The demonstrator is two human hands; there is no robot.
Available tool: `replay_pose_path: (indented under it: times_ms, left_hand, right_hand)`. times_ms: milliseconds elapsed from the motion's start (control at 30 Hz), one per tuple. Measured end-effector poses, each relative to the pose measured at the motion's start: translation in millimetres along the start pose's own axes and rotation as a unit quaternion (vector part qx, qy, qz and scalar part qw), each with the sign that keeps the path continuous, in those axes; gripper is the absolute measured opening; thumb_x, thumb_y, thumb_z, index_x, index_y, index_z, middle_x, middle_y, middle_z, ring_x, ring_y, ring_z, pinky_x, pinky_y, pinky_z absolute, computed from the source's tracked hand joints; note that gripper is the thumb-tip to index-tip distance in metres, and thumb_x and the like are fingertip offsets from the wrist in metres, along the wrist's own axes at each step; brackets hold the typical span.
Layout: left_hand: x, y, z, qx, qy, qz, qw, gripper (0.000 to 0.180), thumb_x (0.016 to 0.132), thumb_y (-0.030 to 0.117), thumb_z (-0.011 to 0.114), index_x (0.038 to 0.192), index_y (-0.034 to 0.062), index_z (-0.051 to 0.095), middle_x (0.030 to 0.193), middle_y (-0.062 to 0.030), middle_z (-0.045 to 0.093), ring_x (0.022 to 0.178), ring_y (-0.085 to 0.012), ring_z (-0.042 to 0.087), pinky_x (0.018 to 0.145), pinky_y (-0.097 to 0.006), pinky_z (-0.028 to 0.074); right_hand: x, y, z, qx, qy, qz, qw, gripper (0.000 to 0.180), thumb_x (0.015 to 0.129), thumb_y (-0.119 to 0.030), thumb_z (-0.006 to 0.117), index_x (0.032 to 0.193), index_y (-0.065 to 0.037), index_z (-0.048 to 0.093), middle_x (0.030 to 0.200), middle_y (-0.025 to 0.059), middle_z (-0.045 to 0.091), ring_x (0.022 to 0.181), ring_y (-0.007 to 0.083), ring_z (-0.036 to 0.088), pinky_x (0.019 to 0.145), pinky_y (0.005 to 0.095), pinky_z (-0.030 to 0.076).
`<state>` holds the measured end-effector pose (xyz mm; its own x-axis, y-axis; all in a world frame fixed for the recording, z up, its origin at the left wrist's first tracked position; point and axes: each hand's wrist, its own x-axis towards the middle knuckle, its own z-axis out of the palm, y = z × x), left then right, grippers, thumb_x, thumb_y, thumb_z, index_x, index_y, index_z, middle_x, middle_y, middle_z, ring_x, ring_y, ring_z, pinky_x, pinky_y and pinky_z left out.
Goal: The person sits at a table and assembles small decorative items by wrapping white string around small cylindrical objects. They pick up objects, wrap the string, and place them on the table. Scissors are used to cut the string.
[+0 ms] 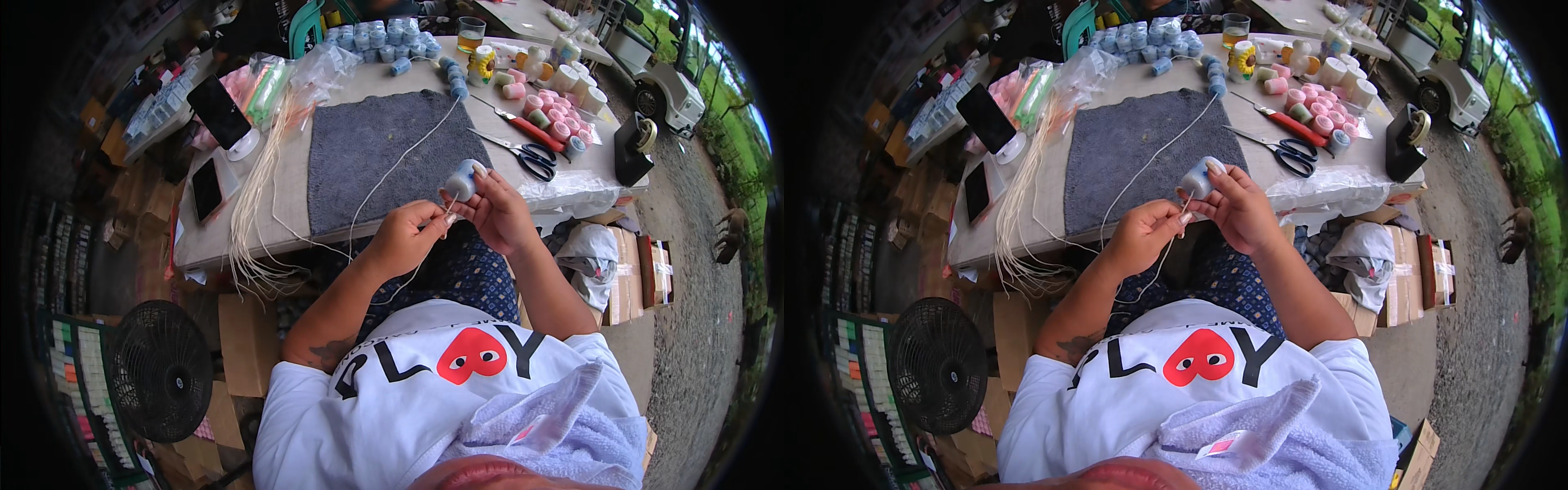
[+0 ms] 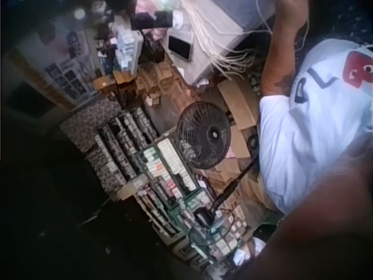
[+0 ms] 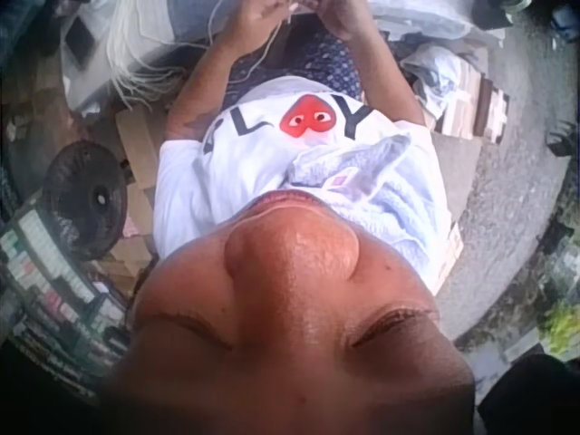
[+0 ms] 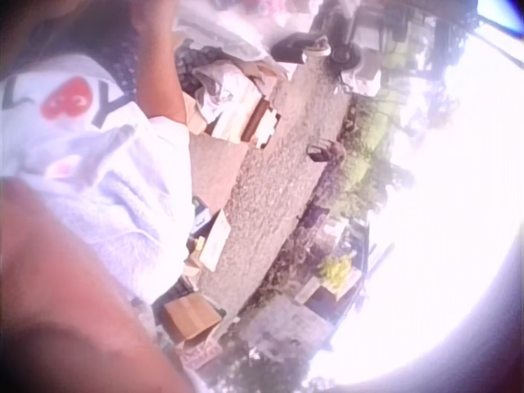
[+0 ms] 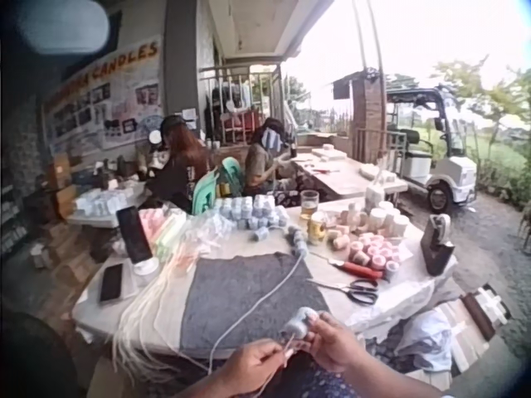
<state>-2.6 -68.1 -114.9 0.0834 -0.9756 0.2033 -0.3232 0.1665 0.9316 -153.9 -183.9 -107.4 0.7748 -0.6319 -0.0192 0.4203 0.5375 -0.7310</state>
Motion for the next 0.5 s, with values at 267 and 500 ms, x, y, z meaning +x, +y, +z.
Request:
replay_pose_path:
  times_ms: [267,500]
  left_hand:
    - [1.7,13.9,-6.6,-0.001,0.015,-0.046,0.999,0.02,0.09,0.014,0.06,0.101,-0.0022,0.061,0.091,-0.0086,0.066,0.084,-0.0108,0.061,0.074,-0.025,0.048]
    - [-8.6,-11.4,1.6,-0.027,-0.02,-0.054,0.998,0.021,0.091,0.011,0.057,0.107,-0.0019,0.06,0.096,-0.0098,0.067,0.091,-0.0158,0.064,0.08,-0.029,0.05]
  right_hand:
    - [-6.4,5.7,7.7,-0.154,-0.04,-0.079,0.984,0.043,0.082,-0.005,0.068,0.121,-0.002,0.049,0.11,0.0067,0.057,0.102,0.016,0.057,0.088,0.0304,0.048]
    - [-7.5,-0.8,11.0,-0.188,-0.032,-0.164,0.968,0.049,0.078,0.0,0.071,0.122,-0.001,0.048,0.114,0.0068,0.056,0.102,0.0143,0.056,0.089,0.0284,0.048]
